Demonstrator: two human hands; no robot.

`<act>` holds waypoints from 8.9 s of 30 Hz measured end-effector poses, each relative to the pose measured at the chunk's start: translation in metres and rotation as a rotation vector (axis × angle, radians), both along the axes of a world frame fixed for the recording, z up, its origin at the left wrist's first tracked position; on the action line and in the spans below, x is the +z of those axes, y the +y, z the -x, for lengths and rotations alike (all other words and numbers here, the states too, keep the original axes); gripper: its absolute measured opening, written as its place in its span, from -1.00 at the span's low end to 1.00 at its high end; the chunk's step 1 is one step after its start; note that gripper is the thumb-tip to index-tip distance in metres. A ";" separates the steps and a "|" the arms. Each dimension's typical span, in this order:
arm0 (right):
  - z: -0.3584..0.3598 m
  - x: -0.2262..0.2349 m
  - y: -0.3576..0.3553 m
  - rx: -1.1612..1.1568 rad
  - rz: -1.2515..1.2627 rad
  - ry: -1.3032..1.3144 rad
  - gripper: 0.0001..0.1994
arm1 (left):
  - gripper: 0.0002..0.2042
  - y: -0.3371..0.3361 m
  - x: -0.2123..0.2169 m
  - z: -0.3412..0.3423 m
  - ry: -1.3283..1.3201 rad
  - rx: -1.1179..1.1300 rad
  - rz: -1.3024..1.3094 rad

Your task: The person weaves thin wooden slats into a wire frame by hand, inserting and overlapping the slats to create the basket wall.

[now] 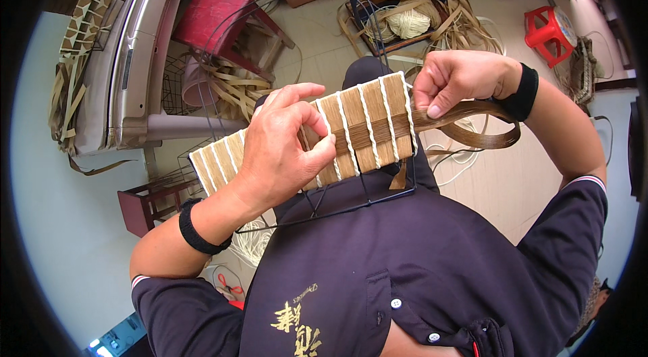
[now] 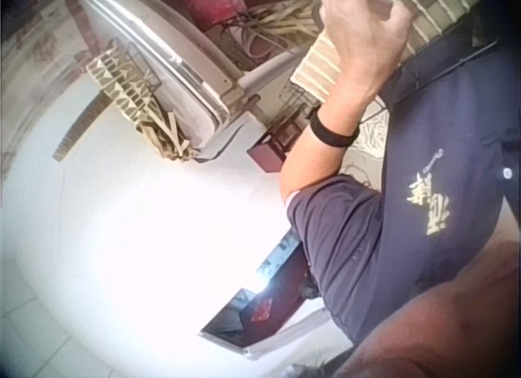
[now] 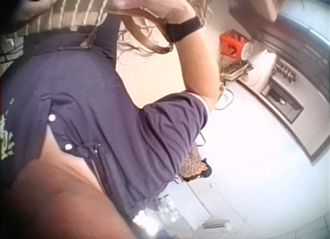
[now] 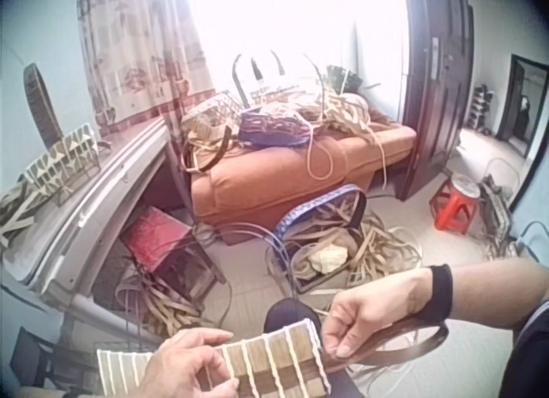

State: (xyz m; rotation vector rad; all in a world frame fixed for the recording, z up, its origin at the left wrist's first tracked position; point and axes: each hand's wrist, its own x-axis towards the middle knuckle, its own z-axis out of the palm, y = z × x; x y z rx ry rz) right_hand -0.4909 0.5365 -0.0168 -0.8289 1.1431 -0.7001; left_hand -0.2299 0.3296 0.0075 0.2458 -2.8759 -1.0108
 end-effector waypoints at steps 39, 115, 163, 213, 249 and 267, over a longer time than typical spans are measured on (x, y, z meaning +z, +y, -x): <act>0.001 0.024 0.009 -0.053 -0.052 0.068 -0.87 | -0.73 -0.044 0.019 -0.001 -0.136 -0.459 -0.021; -0.182 0.019 -0.017 -0.047 0.671 1.512 -0.25 | -0.87 -0.040 -0.004 -0.020 0.244 -0.391 0.164; -0.176 0.000 -0.030 -0.131 0.791 1.480 -0.10 | -0.87 -0.037 0.010 -0.042 -0.053 0.075 0.096; -0.201 -0.008 -0.038 -0.091 0.705 1.747 -0.04 | -0.90 -0.033 -0.005 -0.059 -0.085 0.182 -0.088; -0.210 0.001 -0.046 0.004 0.703 1.861 -0.21 | -0.85 -0.051 -0.006 -0.081 -0.268 0.249 -0.478; -0.207 0.002 -0.049 0.018 0.687 1.846 -0.40 | -0.90 -0.055 -0.006 -0.067 -0.086 0.134 -0.119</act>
